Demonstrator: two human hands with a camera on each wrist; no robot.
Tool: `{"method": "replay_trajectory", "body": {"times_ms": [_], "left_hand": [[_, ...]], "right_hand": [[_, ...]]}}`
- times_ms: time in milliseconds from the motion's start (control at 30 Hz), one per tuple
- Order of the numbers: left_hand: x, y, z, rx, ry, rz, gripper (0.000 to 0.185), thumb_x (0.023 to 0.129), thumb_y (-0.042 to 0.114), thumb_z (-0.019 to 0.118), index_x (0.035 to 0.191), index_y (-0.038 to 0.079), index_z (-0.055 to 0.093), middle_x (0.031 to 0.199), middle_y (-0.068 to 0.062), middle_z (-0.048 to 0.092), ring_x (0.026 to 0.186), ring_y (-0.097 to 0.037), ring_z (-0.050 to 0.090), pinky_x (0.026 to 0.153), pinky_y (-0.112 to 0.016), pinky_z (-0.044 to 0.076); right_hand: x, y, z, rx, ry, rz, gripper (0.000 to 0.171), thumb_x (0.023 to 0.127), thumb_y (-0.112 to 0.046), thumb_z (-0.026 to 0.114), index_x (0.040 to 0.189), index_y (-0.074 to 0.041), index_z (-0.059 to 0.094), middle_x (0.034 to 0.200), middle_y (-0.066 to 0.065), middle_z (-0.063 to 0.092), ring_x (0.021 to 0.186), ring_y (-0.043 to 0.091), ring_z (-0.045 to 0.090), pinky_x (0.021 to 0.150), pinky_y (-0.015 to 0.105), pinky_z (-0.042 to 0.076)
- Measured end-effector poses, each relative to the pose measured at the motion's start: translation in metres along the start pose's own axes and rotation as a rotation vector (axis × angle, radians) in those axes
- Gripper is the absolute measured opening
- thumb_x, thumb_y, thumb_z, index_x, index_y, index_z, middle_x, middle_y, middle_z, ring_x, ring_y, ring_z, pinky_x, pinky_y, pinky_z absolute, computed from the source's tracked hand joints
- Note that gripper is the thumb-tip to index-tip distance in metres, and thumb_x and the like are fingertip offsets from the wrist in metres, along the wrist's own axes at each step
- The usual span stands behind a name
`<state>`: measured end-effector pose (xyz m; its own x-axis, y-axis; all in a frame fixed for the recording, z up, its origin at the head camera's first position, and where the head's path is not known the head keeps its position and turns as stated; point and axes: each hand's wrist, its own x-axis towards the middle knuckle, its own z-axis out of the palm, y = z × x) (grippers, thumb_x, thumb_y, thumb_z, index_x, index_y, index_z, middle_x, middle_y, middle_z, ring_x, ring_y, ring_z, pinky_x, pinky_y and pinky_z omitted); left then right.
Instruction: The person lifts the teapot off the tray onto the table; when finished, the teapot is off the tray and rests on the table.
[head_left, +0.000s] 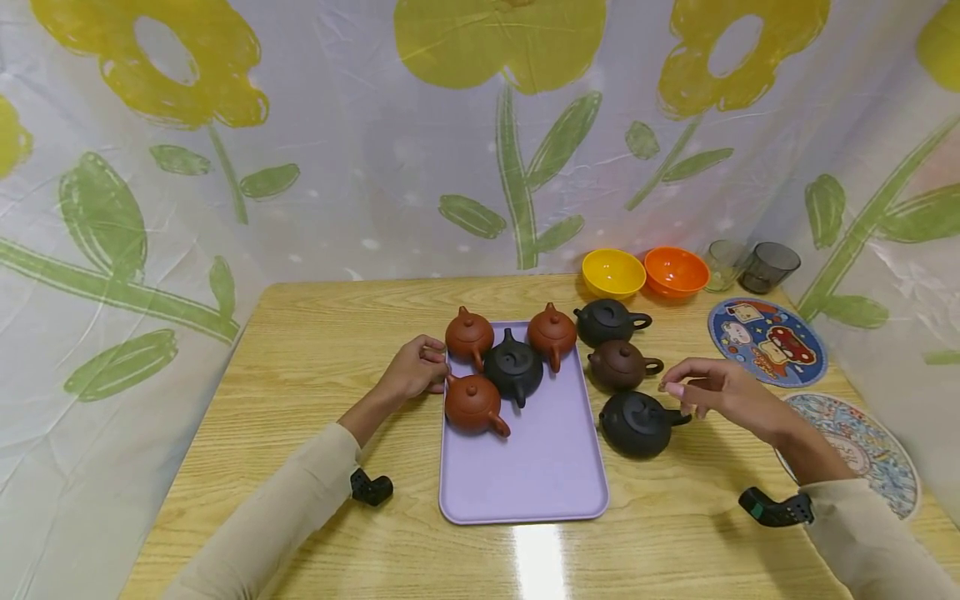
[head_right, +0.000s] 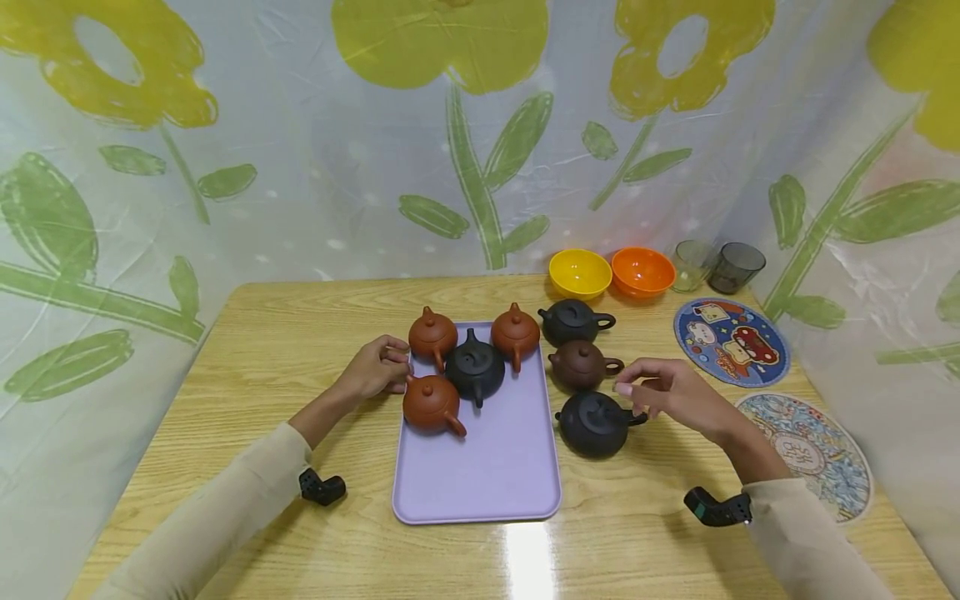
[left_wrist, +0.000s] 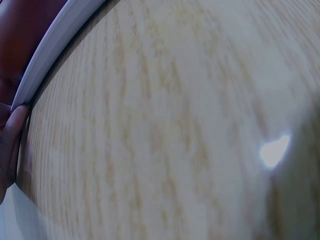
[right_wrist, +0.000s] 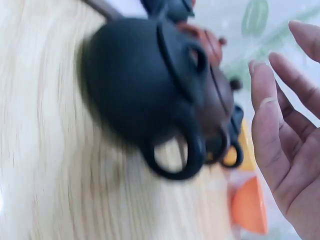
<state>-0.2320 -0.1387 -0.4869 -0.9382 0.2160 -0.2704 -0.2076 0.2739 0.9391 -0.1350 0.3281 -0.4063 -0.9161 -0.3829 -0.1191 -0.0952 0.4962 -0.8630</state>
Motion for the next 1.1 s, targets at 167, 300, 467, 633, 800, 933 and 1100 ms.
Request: {"method": "replay_trajectory", "body": {"times_ms": [167, 300, 467, 633, 800, 933, 1100], "left_hand": [[0.001, 0.001, -0.001, -0.003, -0.015, -0.014, 0.043, 0.092, -0.004, 0.061, 0.133, -0.006, 0.046, 0.107, -0.012, 0.053, 0.077, -0.012, 0.064, 0.068, -0.032, 0.065], [0.002, 0.002, -0.001, -0.002, -0.029, -0.020, 0.043, 0.092, -0.007, 0.060, 0.132, -0.009, 0.045, 0.107, -0.014, 0.052, 0.078, -0.013, 0.063, 0.071, -0.037, 0.065], [0.000, 0.003, 0.000, 0.008, -0.015, -0.013, 0.042, 0.092, -0.004, 0.060, 0.132, -0.007, 0.046, 0.108, -0.014, 0.053, 0.080, -0.014, 0.063, 0.070, -0.035, 0.065], [-0.004, 0.003, 0.001, 0.013, 0.008, 0.002, 0.041, 0.092, -0.003, 0.062, 0.131, -0.005, 0.048, 0.108, -0.013, 0.054, 0.081, -0.015, 0.064, 0.067, -0.032, 0.065], [-0.002, 0.001, 0.000, 0.028, 0.003, 0.017, 0.041, 0.093, -0.001, 0.062, 0.131, -0.005, 0.048, 0.109, -0.015, 0.055, 0.083, -0.016, 0.064, 0.068, -0.033, 0.065], [-0.001, 0.001, 0.001, 0.032, 0.004, 0.023, 0.040, 0.092, -0.002, 0.061, 0.130, -0.005, 0.048, 0.110, -0.016, 0.055, 0.082, -0.016, 0.065, 0.067, -0.031, 0.065], [-0.002, 0.002, 0.001, 0.030, 0.005, 0.022, 0.041, 0.092, -0.003, 0.061, 0.130, -0.005, 0.048, 0.110, -0.017, 0.055, 0.080, -0.016, 0.064, 0.065, -0.030, 0.064]], "right_hand": [[0.005, -0.015, 0.016, 0.066, -0.053, -0.107, 0.017, 0.101, -0.009, 0.056, 0.114, -0.003, 0.067, 0.089, 0.017, 0.066, 0.073, 0.029, 0.063, 0.060, 0.036, 0.057], [0.010, -0.027, 0.031, 0.091, -0.072, -0.142, 0.015, 0.101, -0.008, 0.058, 0.111, -0.004, 0.067, 0.092, 0.021, 0.064, 0.072, 0.028, 0.062, 0.057, 0.035, 0.056], [0.016, -0.041, 0.053, 0.117, -0.093, -0.172, 0.014, 0.099, -0.009, 0.060, 0.109, -0.002, 0.067, 0.086, 0.017, 0.066, 0.070, 0.031, 0.062, 0.057, 0.033, 0.055], [0.022, -0.052, 0.079, 0.152, -0.082, -0.141, 0.013, 0.098, -0.012, 0.063, 0.106, -0.004, 0.068, 0.078, 0.018, 0.065, 0.067, 0.030, 0.062, 0.056, 0.030, 0.055], [0.030, -0.059, 0.102, 0.169, -0.056, -0.048, 0.017, 0.097, -0.020, 0.067, 0.106, -0.006, 0.069, 0.086, 0.018, 0.064, 0.068, 0.037, 0.062, 0.053, 0.032, 0.055], [0.038, -0.061, 0.118, 0.163, -0.061, 0.022, 0.027, 0.095, -0.026, 0.069, 0.109, -0.003, 0.069, 0.097, 0.012, 0.064, 0.070, 0.035, 0.064, 0.053, 0.031, 0.053], [0.048, -0.060, 0.139, 0.196, -0.099, 0.072, 0.033, 0.094, -0.025, 0.070, 0.114, 0.001, 0.067, 0.104, 0.013, 0.066, 0.070, 0.029, 0.065, 0.052, 0.026, 0.052]]}}
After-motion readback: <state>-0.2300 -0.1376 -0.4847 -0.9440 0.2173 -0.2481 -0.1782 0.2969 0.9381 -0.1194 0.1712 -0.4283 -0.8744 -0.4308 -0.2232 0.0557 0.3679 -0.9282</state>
